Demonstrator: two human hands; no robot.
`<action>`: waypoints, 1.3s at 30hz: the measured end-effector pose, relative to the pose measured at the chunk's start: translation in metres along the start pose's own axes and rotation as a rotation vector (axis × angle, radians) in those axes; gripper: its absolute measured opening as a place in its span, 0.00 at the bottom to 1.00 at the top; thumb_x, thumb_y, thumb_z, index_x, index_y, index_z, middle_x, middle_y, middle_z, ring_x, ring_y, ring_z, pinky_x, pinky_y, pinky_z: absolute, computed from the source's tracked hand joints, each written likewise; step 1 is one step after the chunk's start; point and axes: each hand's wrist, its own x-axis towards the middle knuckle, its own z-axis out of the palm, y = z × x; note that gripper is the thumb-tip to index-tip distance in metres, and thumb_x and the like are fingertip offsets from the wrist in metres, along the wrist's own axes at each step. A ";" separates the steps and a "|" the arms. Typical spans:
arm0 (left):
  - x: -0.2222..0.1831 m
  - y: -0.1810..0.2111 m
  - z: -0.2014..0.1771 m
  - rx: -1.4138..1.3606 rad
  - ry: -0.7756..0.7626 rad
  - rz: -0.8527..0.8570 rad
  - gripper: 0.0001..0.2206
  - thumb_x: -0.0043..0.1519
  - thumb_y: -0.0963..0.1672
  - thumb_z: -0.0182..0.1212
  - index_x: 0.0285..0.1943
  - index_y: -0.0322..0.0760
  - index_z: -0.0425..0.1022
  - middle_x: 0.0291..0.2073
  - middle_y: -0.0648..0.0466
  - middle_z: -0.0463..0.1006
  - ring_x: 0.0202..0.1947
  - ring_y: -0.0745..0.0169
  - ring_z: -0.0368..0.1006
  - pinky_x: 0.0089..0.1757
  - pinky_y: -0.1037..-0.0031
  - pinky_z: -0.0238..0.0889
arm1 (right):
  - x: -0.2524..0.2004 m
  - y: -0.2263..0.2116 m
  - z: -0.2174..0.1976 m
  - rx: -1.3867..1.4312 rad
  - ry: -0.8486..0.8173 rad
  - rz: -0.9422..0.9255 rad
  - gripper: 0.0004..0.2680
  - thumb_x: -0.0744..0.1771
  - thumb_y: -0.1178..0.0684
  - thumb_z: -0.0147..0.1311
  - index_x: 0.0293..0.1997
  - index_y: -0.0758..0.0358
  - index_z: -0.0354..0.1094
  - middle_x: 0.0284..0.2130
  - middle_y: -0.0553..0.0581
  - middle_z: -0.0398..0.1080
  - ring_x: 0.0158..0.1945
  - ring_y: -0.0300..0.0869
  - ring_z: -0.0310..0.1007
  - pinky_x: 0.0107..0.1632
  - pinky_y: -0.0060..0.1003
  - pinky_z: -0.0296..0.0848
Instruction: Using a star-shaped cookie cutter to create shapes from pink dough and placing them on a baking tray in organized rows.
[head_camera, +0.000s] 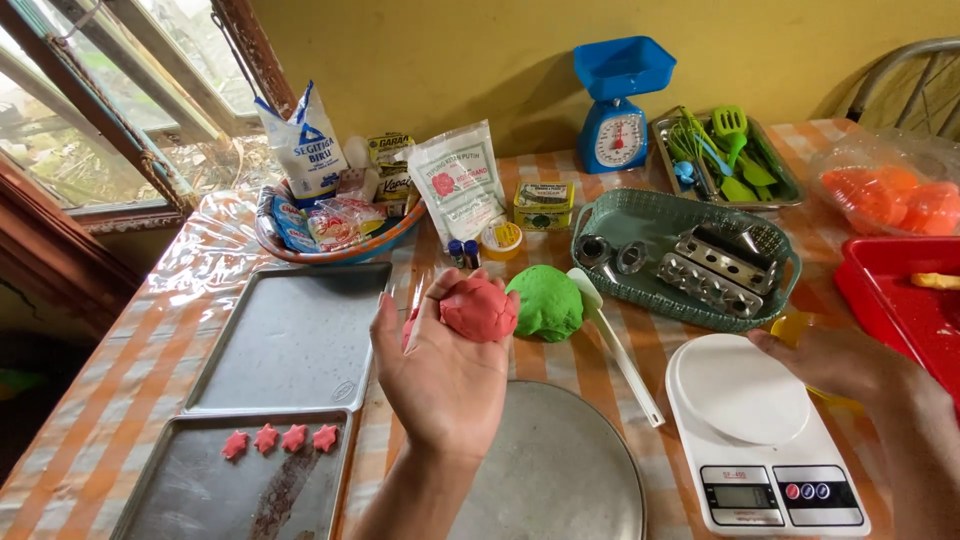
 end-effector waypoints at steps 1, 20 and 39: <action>0.000 0.001 0.000 0.017 0.027 0.018 0.24 0.63 0.57 0.53 0.48 0.32 0.74 0.44 0.41 0.78 0.51 0.47 0.74 0.58 0.52 0.64 | -0.013 -0.007 -0.003 -0.058 0.019 -0.041 0.19 0.70 0.28 0.36 0.57 0.46 0.62 0.49 0.53 0.75 0.52 0.45 0.74 0.53 0.37 0.65; -0.004 0.005 0.011 0.143 0.133 0.066 0.19 0.63 0.53 0.53 0.46 0.35 0.73 0.43 0.42 0.77 0.47 0.47 0.73 0.55 0.54 0.66 | -0.085 -0.103 0.278 -0.501 1.055 -1.283 0.17 0.73 0.48 0.35 0.55 0.72 0.68 0.53 0.78 0.72 0.56 0.69 0.73 0.57 0.82 0.63; -0.004 -0.002 0.011 0.182 0.158 0.057 0.18 0.63 0.53 0.53 0.44 0.35 0.73 0.41 0.45 0.77 0.45 0.51 0.73 0.54 0.52 0.66 | -0.084 -0.111 0.249 -0.372 1.256 -1.104 0.41 0.69 0.13 0.13 0.77 0.66 0.33 0.76 0.76 0.33 0.79 0.62 0.32 0.76 0.66 0.34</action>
